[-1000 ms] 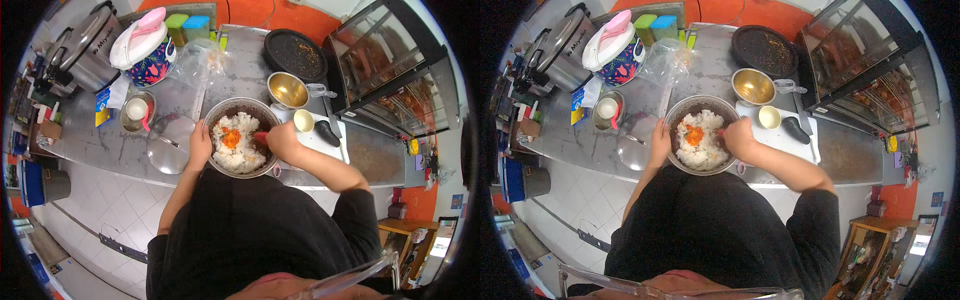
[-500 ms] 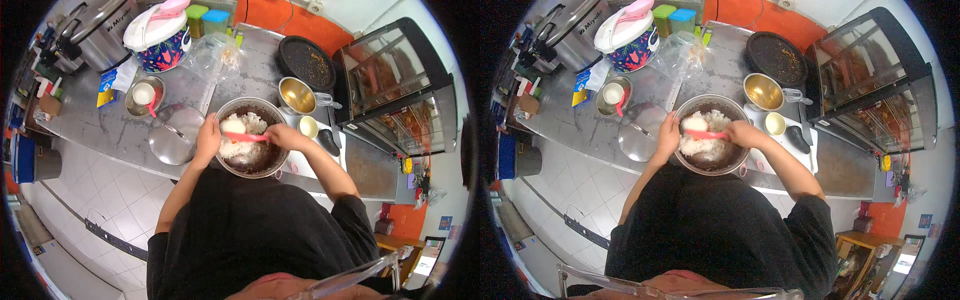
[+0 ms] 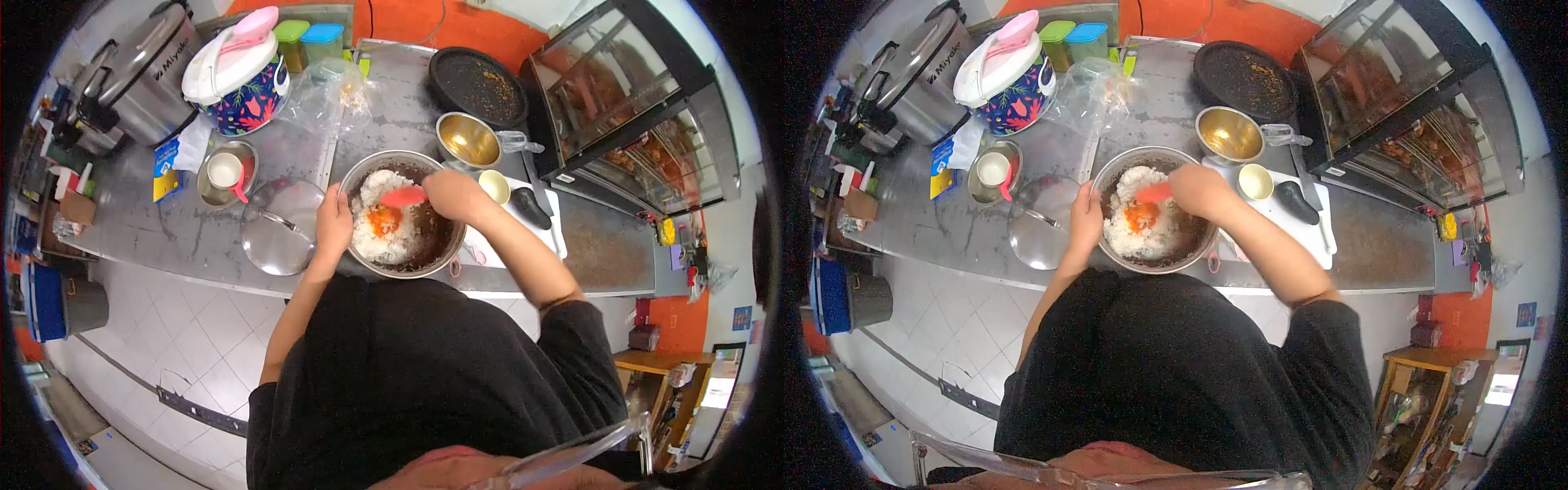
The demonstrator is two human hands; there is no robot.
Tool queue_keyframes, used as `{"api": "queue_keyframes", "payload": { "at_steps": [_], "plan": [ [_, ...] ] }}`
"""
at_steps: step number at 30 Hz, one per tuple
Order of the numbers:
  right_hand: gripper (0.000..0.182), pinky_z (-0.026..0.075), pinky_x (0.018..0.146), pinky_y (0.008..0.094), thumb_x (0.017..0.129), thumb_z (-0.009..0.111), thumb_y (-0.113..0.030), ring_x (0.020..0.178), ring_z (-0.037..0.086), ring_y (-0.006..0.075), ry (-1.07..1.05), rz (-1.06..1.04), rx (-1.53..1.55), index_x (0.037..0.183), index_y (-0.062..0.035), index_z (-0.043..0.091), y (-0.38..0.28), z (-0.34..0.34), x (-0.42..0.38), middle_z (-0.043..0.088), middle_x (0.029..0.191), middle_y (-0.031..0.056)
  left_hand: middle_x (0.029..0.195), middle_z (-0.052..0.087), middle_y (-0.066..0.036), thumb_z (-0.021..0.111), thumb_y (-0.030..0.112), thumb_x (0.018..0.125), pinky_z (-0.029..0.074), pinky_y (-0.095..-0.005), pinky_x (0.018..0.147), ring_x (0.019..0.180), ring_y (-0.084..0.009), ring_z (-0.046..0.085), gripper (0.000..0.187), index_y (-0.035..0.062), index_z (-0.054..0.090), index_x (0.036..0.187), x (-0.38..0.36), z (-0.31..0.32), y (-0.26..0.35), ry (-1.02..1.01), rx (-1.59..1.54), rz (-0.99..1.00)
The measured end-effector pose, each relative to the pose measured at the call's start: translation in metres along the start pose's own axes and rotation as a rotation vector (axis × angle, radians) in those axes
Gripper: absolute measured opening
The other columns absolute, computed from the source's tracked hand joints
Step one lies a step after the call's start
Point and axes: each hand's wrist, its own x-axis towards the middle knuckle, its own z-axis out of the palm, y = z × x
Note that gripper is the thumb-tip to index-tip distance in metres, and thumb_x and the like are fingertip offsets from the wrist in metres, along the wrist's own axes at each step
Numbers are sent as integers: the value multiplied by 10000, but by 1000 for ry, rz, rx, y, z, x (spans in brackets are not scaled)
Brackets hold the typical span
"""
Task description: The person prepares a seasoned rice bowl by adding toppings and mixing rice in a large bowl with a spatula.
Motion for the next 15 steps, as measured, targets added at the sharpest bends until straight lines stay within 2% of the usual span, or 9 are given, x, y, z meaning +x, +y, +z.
{"api": "queue_keyframes", "payload": {
  "at_steps": [2,3,4,5,8,10,11,13,15],
  "plan": [
    [166,480,621,393,694,461,-53,698,591,338,170,73,125,716,22,608,-7,20,16,594,738,209,945,571,-197,399,168,874,409,-333,772,888,-277,553,288,-25,469,1077,-5,3,-3,12,26,-2],
    [167,477,637,387,687,468,-47,728,591,331,66,-21,156,747,18,609,-12,55,34,596,792,207,955,570,-200,404,170,872,408,-335,777,896,-281,552,292,-26,468,1078,-4,4,-5,24,21,3],
    [169,472,659,387,687,472,-45,756,588,328,4,51,291,769,8,610,-25,87,46,597,818,201,965,568,-202,408,172,870,407,-337,781,904,-285,551,297,-28,467,1080,-2,3,-5,37,17,14],
    [174,467,674,391,683,474,-47,764,589,327,35,-27,440,774,15,609,-36,92,39,594,814,210,965,568,-202,408,172,870,407,-337,781,904,-285,551,297,-28,467,1080,0,3,-4,39,14,23],
    [176,464,682,389,681,481,-58,761,588,332,-49,18,297,772,27,606,-48,62,8,594,789,215,972,567,-203,410,169,869,407,-332,784,908,-286,551,294,-27,470,1079,-7,5,-4,44,-24,4],
    [177,468,673,396,678,481,-56,749,588,337,-182,-134,112,765,33,607,-30,32,-6,593,767,220,976,567,-203,408,168,870,406,-328,786,913,-283,551,291,-28,473,1076,-2,5,-7,33,-19,-23],
    [170,472,655,402,678,475,-47,737,589,337,-126,-100,53,753,26,608,-21,14,-11,592,756,219,976,567,-203,408,168,870,406,-328,786,913,-283,551,291,-28,473,1076,1,5,-6,35,-21,-15],
    [163,474,642,403,676,475,-40,731,589,340,143,122,173,743,21,611,-13,-3,-4,590,762,221,925,567,-211,398,141,858,413,-380,752,879,-355,537,251,-1,488,1044,-2,6,-6,73,-12,26],
    [163,475,643,399,678,476,-46,738,590,338,114,118,248,741,22,610,-25,8,17,590,766,222,941,569,-205,401,151,864,410,-356,767,895,-322,544,263,-13,482,1052,-1,4,-6,32,-24,-2]
  ]
}}
